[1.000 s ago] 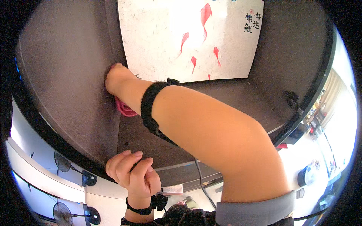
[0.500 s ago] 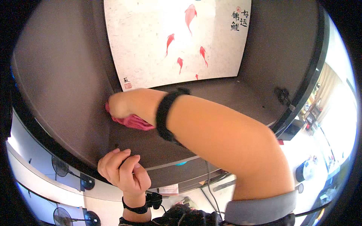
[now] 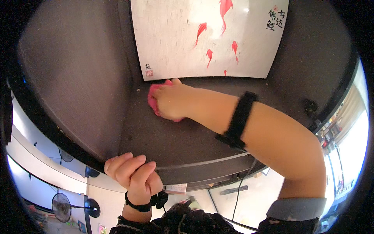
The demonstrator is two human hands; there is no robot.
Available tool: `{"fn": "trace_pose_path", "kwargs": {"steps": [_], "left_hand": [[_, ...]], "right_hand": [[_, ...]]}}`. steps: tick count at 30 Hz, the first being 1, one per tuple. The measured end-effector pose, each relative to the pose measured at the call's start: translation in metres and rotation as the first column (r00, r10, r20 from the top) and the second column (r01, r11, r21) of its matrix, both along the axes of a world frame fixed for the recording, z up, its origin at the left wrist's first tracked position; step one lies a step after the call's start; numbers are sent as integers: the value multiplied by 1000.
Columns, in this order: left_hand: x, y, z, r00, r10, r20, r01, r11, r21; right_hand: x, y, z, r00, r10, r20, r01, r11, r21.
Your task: Cleaning the interior shelves and glass door of a display cabinet using a pink cloth.
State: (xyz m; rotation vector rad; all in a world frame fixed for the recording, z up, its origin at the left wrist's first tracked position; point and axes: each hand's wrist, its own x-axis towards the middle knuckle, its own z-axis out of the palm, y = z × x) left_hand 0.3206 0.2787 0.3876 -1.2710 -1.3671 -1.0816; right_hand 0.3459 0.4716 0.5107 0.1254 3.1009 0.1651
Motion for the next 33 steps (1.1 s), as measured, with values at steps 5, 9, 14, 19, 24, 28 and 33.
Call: {"fn": "trace_pose_path", "kwargs": {"steps": [5,9,14,19,24,28,33], "left_hand": [[6,5,7,998,61,-4,-61,996,-71],[-3,7,9,998,62,-34,-63,998,-27],[-11,10,8,999,-27,-41,28,1000,4],[-11,-12,14,913,-408,34,395,900,181],[-21,-49,16,862,-506,-33,494,823,279],[-29,-81,18,958,-273,-90,287,913,291],[-37,-48,20,992,-47,115,19,972,236]], "right_hand": [[-64,-17,-14,987,3,163,-25,991,129],[-52,-45,0,960,70,273,-114,983,147],[22,-57,-14,957,284,-58,-290,929,-230],[75,-67,-38,838,337,-430,-491,810,-321],[144,-20,-45,844,241,-479,-365,913,-184],[231,43,-60,783,-233,-577,177,972,-153],[292,98,-72,410,-722,-557,676,651,-346]]}}
